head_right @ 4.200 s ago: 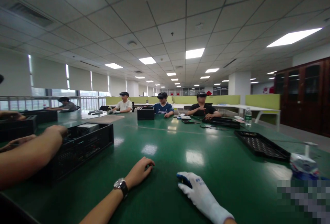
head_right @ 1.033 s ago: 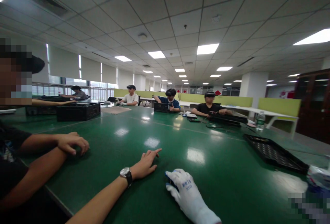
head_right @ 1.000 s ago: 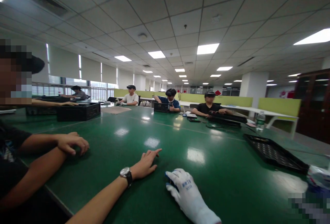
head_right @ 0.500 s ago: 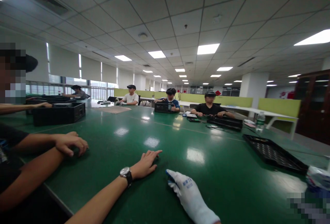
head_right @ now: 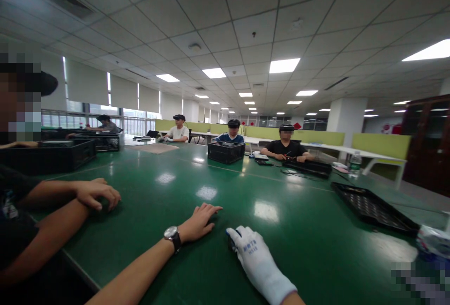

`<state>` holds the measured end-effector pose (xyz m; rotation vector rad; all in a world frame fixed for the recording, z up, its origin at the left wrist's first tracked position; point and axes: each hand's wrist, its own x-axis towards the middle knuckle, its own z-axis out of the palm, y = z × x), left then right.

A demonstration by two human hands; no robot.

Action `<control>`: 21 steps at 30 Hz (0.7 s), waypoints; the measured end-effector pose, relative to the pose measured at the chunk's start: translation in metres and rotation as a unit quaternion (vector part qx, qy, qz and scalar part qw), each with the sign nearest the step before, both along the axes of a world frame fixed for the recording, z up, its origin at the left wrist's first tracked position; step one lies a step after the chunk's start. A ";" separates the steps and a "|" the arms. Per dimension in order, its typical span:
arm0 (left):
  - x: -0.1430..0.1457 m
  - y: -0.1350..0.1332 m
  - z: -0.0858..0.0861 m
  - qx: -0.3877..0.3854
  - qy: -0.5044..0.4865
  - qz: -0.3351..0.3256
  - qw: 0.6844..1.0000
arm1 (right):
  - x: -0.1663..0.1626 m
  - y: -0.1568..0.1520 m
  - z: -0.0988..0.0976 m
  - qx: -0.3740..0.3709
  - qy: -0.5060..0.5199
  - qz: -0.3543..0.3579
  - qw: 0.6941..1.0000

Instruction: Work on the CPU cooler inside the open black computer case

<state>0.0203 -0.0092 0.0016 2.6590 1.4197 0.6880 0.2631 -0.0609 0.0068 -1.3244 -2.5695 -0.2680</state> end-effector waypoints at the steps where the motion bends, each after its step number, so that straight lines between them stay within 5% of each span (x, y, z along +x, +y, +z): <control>1: 0.001 -0.001 0.000 0.007 -0.001 0.003 1.000 | -0.002 -0.001 0.002 0.011 -0.007 0.008 1.000; 5: 0.004 -0.006 0.008 0.061 -0.009 0.033 0.998 | -0.005 -0.007 0.008 0.004 -0.016 0.034 0.999; 8: 0.007 0.008 0.033 0.114 0.000 0.052 0.992 | 0.002 -0.009 0.006 -0.036 0.019 0.035 0.999; 15: 0.025 0.129 0.121 0.157 0.038 0.096 0.982 | 0.002 -0.002 0.003 -0.095 0.045 0.000 0.994; 21: 0.047 0.191 0.141 0.124 0.081 0.115 0.982 | -0.004 0.010 -0.019 -0.088 0.015 -0.018 0.996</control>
